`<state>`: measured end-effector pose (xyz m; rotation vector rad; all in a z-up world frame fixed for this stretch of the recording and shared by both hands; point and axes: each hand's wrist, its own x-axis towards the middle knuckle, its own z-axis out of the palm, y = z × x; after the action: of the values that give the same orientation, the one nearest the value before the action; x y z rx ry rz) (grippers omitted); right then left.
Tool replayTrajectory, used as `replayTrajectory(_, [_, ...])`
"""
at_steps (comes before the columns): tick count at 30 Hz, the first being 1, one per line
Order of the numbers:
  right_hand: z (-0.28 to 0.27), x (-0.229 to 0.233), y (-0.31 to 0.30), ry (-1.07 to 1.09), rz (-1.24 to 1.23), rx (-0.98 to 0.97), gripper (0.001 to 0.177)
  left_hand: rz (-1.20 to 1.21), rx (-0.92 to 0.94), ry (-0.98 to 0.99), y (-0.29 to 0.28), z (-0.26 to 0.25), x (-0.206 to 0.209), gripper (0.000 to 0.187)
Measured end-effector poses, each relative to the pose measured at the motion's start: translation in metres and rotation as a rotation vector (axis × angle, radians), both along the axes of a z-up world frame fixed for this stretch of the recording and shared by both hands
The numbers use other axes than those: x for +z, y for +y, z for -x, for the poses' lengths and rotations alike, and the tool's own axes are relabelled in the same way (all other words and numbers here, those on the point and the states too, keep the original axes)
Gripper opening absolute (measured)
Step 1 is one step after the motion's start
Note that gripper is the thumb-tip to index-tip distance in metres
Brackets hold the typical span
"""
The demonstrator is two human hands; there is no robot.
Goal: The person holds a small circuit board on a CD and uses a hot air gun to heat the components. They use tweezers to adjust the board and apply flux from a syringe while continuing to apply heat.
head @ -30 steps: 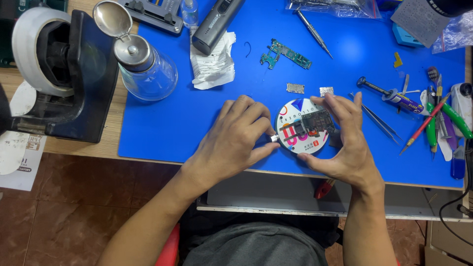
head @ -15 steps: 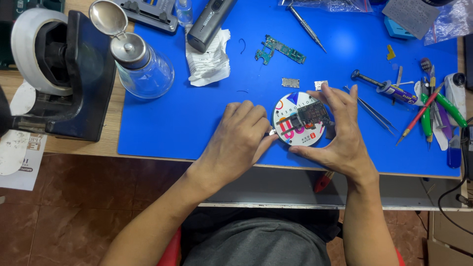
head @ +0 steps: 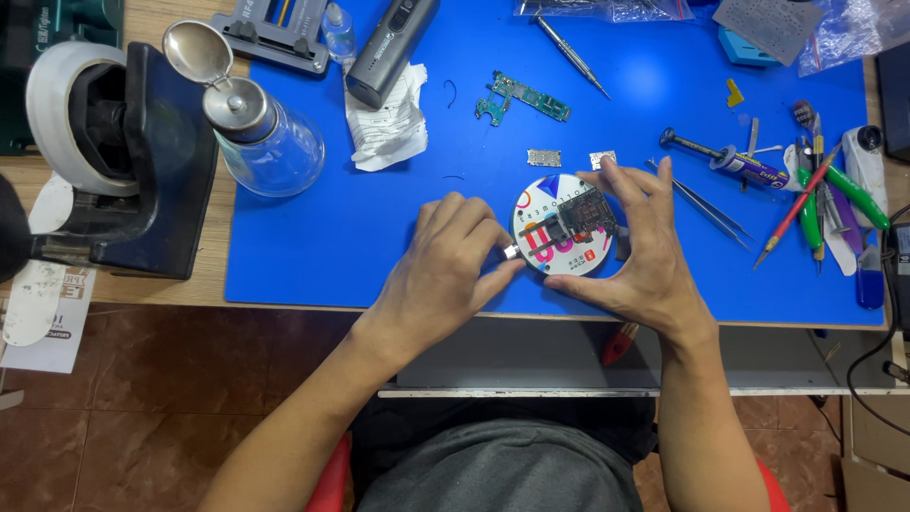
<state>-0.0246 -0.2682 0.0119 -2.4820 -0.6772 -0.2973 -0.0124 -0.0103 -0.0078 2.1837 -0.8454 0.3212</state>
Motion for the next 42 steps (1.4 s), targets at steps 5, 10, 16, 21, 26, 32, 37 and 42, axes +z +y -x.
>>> replayTrajectory(5, [0.0003, 0.0007, 0.0007, 0.0, 0.007, 0.0, 0.124, -0.008, -0.006, -0.024, -0.0004, -0.0002, -0.0007, 0.029])
replayTrajectory(10, [0.0007, 0.0026, 0.0027, 0.015, 0.011, -0.01, 0.124, -0.017, -0.021, -0.059, -0.0006, -0.0008, -0.0017, 0.027])
replayTrajectory(16, [0.0009, 0.0027, 0.0031, 0.019, 0.004, -0.013, 0.125, -0.006, -0.042, -0.058, -0.0002, -0.0007, -0.0013, 0.024])
replayTrajectory(21, [0.0009, 0.003, 0.0036, 0.022, 0.009, -0.015, 0.125, 0.003, -0.046, -0.05, 0.0, -0.0004, -0.0002, 0.023])
replayTrajectory(26, [0.0011, 0.0044, 0.0044, 0.03, 0.014, -0.02, 0.124, 0.008, -0.022, -0.045, -0.0007, 0.0004, -0.0025, 0.026])
replayTrajectory(32, [0.0008, 0.0035, 0.0038, 0.022, 0.014, -0.016, 0.123, 0.003, 0.0, -0.045, -0.0003, 0.0013, -0.0028, 0.028])
replayTrajectory(37, [0.0, 0.0014, 0.0017, 0.02, 0.004, -0.009, 0.124, -0.035, -0.027, -0.064, -0.0003, 0.0007, -0.0032, 0.028])
replayTrajectory(42, [-0.0001, -0.0004, -0.0004, 0.0, 0.0, 0.001, 0.126, -0.011, -0.047, -0.07, -0.0001, 0.0003, 0.0, 0.025])
